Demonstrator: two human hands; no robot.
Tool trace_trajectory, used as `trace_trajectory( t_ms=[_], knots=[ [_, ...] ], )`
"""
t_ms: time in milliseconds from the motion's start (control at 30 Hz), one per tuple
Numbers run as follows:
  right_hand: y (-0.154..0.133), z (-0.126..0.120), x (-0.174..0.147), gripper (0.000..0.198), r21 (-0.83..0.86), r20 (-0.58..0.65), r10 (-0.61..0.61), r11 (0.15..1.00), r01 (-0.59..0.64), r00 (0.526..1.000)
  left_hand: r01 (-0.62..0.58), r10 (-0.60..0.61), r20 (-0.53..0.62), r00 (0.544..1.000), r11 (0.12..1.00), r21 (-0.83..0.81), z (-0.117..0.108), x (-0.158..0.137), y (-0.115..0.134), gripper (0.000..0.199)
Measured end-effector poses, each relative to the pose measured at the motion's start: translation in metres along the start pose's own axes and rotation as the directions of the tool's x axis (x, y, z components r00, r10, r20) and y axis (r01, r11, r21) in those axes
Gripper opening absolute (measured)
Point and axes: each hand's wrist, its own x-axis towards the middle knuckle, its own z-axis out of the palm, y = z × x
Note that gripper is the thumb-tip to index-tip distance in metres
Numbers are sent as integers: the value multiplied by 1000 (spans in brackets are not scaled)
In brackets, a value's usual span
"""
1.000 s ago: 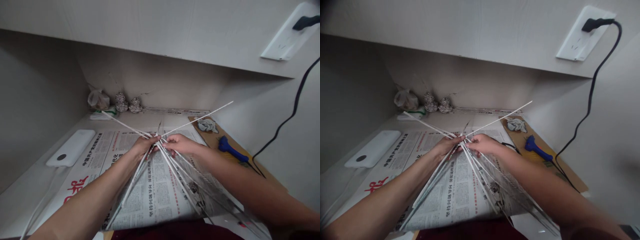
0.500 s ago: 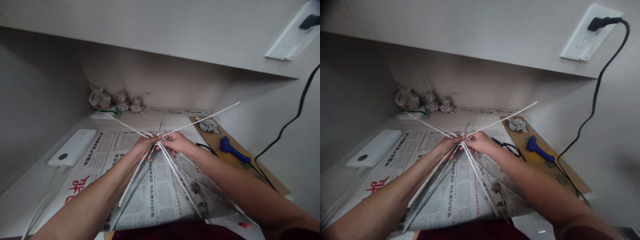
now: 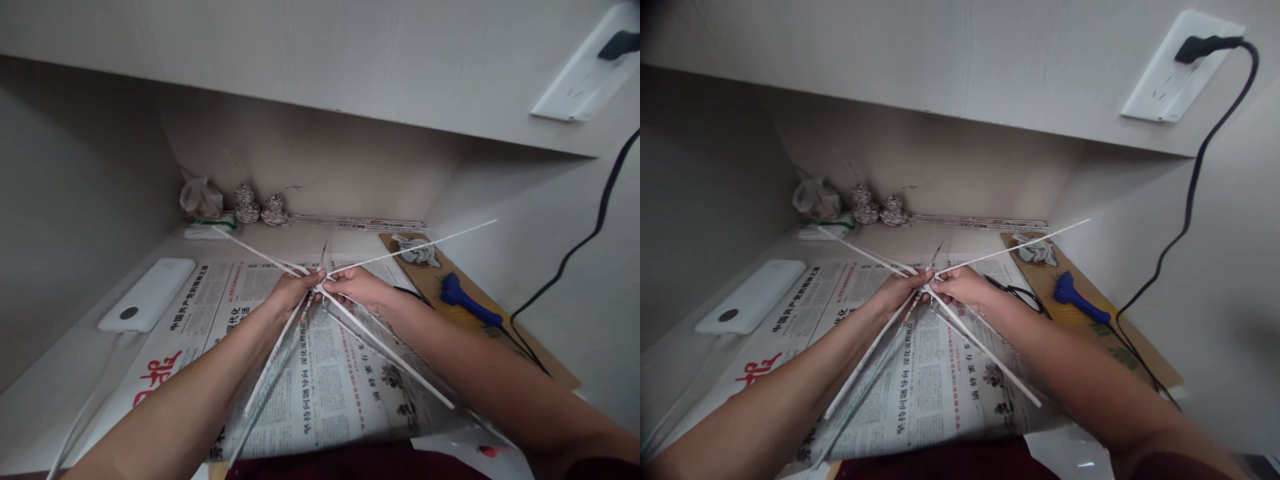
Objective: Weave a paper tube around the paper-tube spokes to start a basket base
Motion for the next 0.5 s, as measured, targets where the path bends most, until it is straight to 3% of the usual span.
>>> trace_trajectory(
  t_ms=[200,367,500],
  knots=[
    [-5,-14,4,17,-156,17,-103,982,105,994,-2,4,63,998,999,-32,-6,2,1,36],
    [-14,-38,9,19,-266,99,-75,959,99,992,-23,3,209,978,995,94,-19,0,14,65],
    [-26,-58,10,26,-388,173,-37,916,103,984,-88,77,131,988,993,82,-25,4,23,44]
  ],
)
